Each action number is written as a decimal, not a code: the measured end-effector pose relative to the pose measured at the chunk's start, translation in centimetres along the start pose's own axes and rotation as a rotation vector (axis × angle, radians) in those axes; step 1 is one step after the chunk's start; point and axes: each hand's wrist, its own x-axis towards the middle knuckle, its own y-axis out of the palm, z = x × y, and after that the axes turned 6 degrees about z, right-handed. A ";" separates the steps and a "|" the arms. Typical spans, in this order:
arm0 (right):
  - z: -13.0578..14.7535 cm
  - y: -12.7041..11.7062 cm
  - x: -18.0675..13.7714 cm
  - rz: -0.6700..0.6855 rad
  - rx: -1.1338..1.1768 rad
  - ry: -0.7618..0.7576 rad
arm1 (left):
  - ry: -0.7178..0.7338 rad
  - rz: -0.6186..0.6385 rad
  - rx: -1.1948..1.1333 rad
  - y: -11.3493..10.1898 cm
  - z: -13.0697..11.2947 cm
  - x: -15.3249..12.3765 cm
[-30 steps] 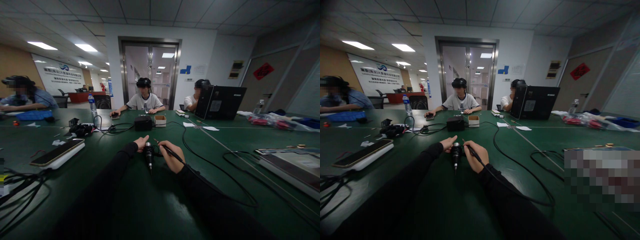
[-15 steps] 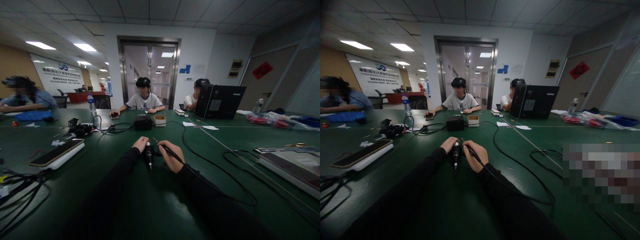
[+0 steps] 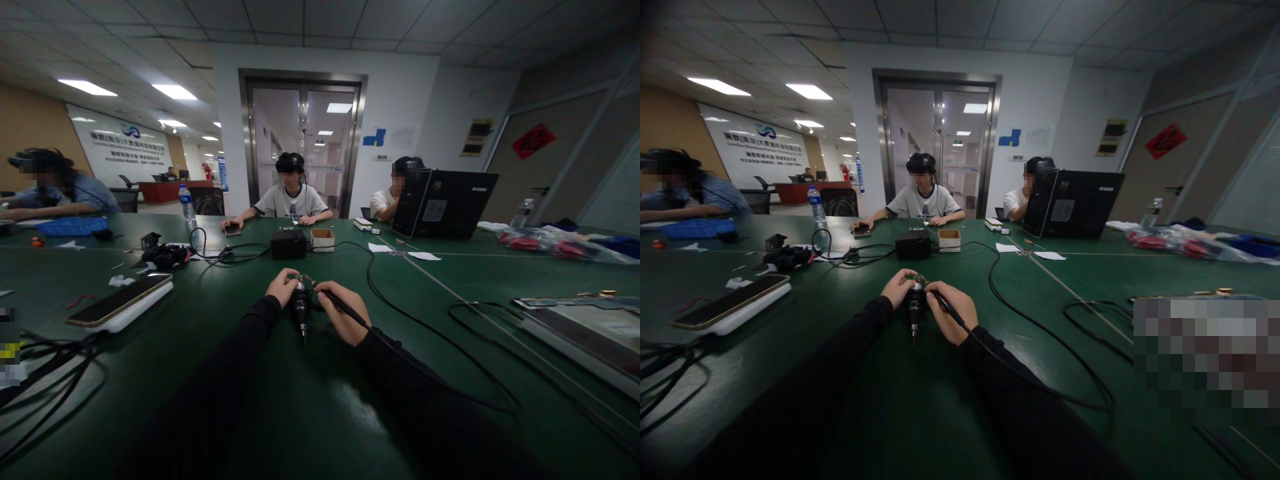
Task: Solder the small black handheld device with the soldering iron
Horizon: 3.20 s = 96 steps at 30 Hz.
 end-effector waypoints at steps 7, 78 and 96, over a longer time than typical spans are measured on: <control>0.1 0.1 0.0 0.056 0.014 -0.006 | 0.038 -0.034 0.014 0.0 -0.3 -0.4; 0.0 0.3 0.0 0.049 0.005 0.007 | 0.076 -0.040 -0.051 -0.2 -0.5 -0.4; 0.1 0.3 0.0 0.096 0.020 -0.001 | 0.092 -0.027 -0.043 -0.3 -0.5 -0.4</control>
